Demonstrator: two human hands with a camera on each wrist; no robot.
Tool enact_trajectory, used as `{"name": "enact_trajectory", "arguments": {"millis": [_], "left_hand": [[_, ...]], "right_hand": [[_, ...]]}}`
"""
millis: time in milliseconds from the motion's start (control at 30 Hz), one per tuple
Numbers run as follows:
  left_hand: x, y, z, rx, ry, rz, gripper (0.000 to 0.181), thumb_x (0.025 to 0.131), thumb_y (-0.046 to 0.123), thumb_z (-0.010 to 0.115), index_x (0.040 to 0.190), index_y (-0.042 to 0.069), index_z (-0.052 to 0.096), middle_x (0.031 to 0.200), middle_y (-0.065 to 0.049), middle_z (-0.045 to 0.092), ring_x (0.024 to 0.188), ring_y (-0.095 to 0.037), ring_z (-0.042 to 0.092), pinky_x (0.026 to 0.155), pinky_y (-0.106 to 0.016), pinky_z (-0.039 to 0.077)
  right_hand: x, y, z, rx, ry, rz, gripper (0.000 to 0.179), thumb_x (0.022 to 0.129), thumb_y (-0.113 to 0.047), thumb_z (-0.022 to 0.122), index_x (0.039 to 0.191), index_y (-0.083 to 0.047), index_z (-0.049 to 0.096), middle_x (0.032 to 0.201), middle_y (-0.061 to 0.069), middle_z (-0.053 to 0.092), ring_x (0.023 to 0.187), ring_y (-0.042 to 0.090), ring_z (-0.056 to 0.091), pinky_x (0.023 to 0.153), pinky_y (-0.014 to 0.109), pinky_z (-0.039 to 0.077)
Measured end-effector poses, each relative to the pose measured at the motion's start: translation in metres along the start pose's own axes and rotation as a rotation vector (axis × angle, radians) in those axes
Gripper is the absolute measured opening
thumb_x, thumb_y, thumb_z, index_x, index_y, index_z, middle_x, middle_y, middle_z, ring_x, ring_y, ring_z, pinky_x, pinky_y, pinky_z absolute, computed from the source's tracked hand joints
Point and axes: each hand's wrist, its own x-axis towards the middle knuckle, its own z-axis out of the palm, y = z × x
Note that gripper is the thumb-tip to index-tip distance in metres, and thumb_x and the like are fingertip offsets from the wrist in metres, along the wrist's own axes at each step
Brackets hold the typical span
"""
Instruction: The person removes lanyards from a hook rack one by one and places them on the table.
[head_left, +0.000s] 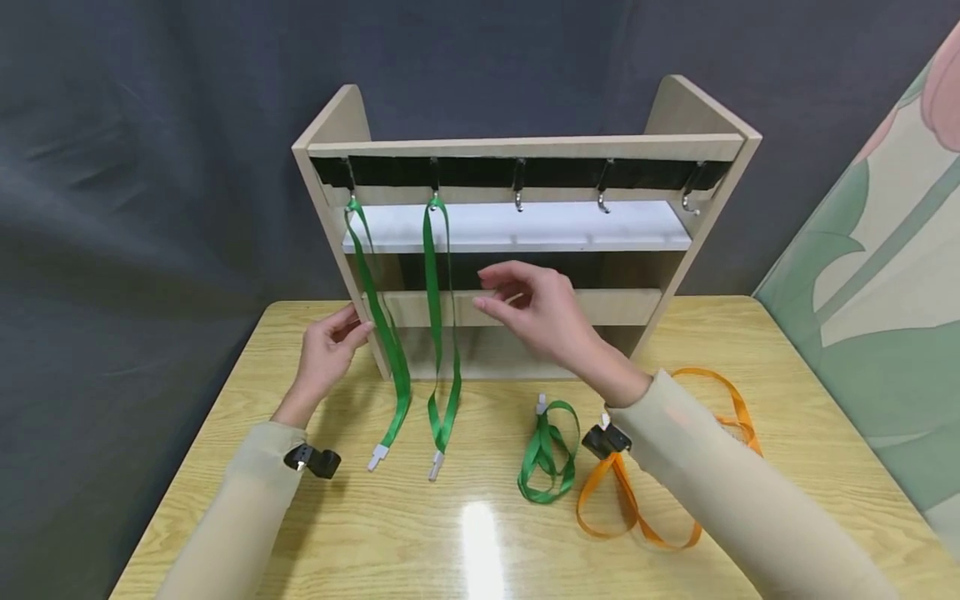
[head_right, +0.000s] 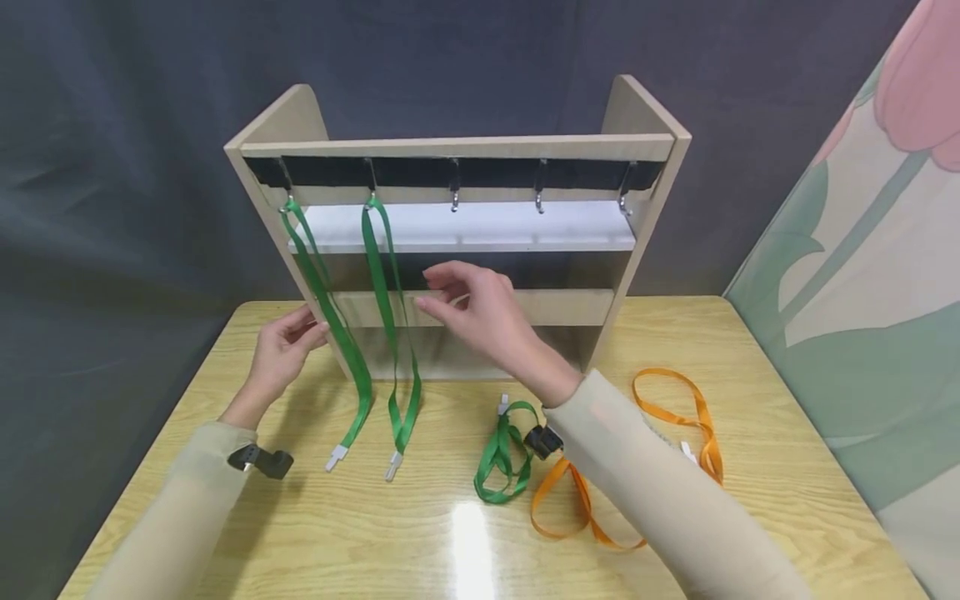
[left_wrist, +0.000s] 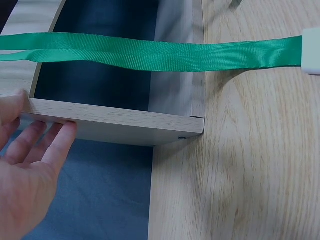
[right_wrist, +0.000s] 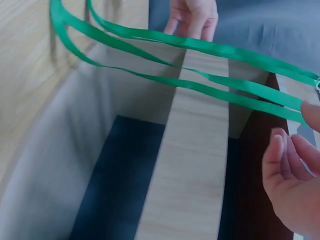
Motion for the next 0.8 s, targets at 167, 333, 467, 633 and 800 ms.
{"name": "enact_trajectory", "arguments": {"millis": [167, 333, 467, 633, 800], "left_hand": [[0.0, -0.001, 0.0, -0.013, 0.006, 0.009, 0.038, 0.093, 0.008, 0.063, 0.129, -0.001, 0.059, 0.114, -0.019, 0.064, 0.094, -0.012, 0.062, 0.074, -0.021, 0.054], [-0.001, 0.004, 0.001, -0.014, 0.008, 0.003, 0.037, 0.093, 0.007, 0.063, 0.128, -0.001, 0.059, 0.115, -0.018, 0.064, 0.094, -0.011, 0.062, 0.074, -0.022, 0.054], [0.0, 0.004, 0.001, -0.013, 0.006, 0.001, 0.037, 0.093, 0.004, 0.062, 0.129, -0.003, 0.058, 0.116, -0.02, 0.063, 0.094, -0.013, 0.062, 0.074, -0.02, 0.053], [0.001, -0.002, 0.001, -0.016, 0.006, -0.006, 0.038, 0.093, 0.003, 0.062, 0.13, -0.003, 0.056, 0.117, -0.022, 0.062, 0.095, -0.015, 0.062, 0.073, -0.02, 0.053], [0.0, 0.0, 0.001, -0.023, 0.005, -0.017, 0.039, 0.093, 0.007, 0.063, 0.131, -0.001, 0.057, 0.116, -0.021, 0.063, 0.095, -0.012, 0.062, 0.075, -0.02, 0.053]], "right_hand": [[0.018, -0.012, 0.005, -0.014, 0.069, -0.002, 0.032, 0.087, -0.023, 0.073, 0.113, -0.005, 0.068, 0.099, 0.002, 0.068, 0.079, 0.007, 0.062, 0.068, 0.025, 0.052], [0.028, -0.021, 0.012, -0.022, 0.127, -0.046, 0.036, 0.087, -0.02, 0.073, 0.118, -0.002, 0.066, 0.101, 0.005, 0.068, 0.077, 0.007, 0.062, 0.068, 0.024, 0.053], [0.035, -0.028, 0.015, -0.016, 0.17, -0.041, 0.04, 0.087, -0.02, 0.073, 0.122, -0.003, 0.064, 0.107, 0.005, 0.067, 0.078, 0.006, 0.062, 0.068, 0.023, 0.053], [0.044, -0.038, 0.016, 0.009, 0.196, -0.026, 0.039, 0.088, -0.02, 0.071, 0.123, -0.004, 0.063, 0.11, 0.005, 0.067, 0.081, 0.004, 0.062, 0.069, 0.022, 0.053], [0.052, -0.043, 0.017, 0.027, 0.18, -0.002, 0.037, 0.089, -0.019, 0.07, 0.122, -0.004, 0.064, 0.106, 0.003, 0.067, 0.081, 0.005, 0.062, 0.07, 0.021, 0.052]]}}
